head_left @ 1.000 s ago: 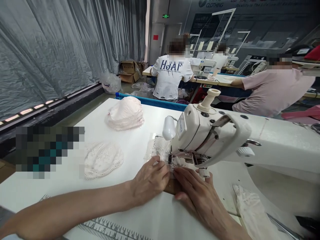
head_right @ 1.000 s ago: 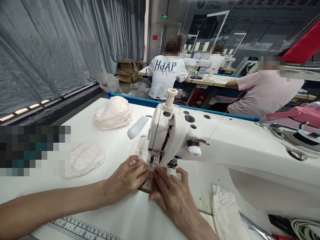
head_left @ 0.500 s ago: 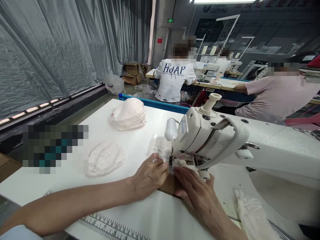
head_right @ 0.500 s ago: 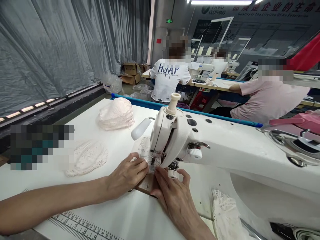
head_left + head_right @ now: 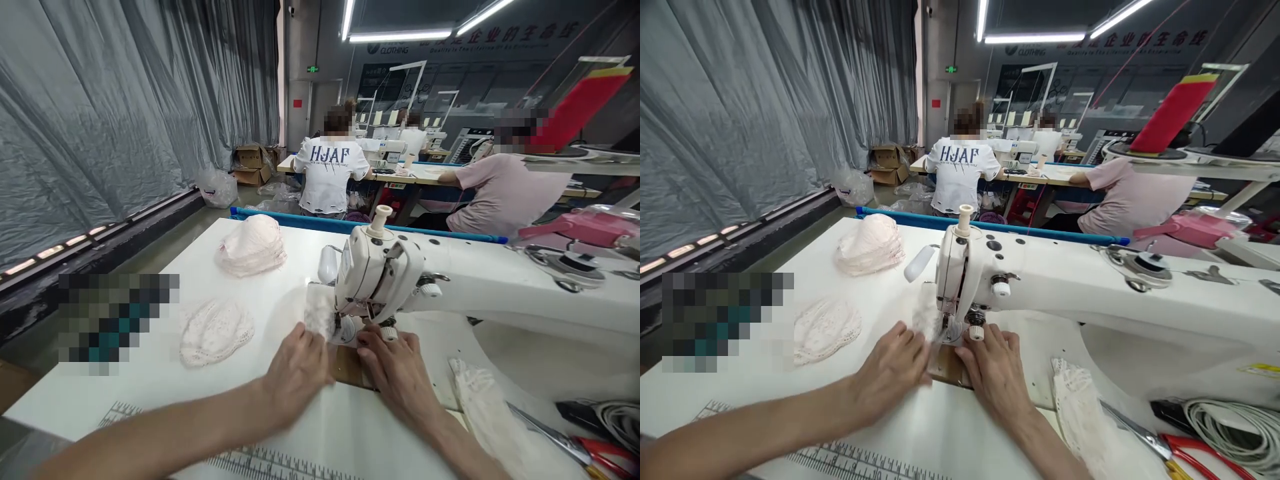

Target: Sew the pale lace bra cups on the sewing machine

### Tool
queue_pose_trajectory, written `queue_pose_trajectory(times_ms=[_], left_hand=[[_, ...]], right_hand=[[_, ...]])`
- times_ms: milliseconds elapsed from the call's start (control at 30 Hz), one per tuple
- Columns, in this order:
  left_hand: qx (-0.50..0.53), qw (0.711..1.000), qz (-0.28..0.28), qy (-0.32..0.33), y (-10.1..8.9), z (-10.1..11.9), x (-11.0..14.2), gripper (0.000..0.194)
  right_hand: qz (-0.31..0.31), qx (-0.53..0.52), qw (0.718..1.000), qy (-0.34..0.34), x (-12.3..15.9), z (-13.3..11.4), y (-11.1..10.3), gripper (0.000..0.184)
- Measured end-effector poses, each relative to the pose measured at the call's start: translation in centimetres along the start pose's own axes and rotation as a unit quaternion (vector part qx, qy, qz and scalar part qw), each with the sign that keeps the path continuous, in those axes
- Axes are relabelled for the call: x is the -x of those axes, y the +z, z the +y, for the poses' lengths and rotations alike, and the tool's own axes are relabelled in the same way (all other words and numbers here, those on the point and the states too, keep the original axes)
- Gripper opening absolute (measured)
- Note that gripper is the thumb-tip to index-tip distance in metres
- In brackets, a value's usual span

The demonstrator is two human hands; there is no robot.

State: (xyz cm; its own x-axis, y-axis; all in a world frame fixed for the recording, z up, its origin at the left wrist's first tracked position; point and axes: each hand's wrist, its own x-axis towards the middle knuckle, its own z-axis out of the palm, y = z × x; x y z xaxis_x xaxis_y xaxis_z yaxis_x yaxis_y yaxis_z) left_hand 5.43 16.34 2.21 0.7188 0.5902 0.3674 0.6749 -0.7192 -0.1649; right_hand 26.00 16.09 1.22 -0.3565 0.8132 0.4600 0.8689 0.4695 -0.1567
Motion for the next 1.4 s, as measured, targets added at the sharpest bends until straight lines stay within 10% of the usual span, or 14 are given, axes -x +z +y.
queue_pose_trajectory(times_ms=[133,333,600,700,767,1400], left_hand=[[0.119,0.992,-0.019,0.028,-3.0,2.1,2.7,0.027],[0.213,0.956,-0.113,-0.166,-3.1,-1.7,-1.1,0.022],[0.501,0.807,-0.219,-0.225,-4.1,-3.2,-0.9,0.025],[0.672,0.657,-0.250,-0.231,-6.6,-2.7,1.3,0.031],[0.706,0.610,-0.254,-0.257,-7.8,-1.9,2.7,0.034],[0.783,0.421,-0.260,-0.376,-8.2,7.1,13.2,0.038]], right_hand=[[-0.028,-0.058,0.998,0.011,0.7,-1.3,-0.2,0.034],[-0.044,-0.148,0.987,0.038,0.8,-4.0,0.3,0.024],[-0.145,-0.357,0.916,0.109,-0.3,-4.3,-1.3,0.026],[-0.253,-0.507,0.815,0.120,0.5,-4.7,-3.5,0.030],[-0.291,-0.576,0.751,0.138,1.3,-5.3,-4.7,0.032],[-0.357,-0.608,0.694,0.150,11.4,-12.1,-6.3,0.032]])
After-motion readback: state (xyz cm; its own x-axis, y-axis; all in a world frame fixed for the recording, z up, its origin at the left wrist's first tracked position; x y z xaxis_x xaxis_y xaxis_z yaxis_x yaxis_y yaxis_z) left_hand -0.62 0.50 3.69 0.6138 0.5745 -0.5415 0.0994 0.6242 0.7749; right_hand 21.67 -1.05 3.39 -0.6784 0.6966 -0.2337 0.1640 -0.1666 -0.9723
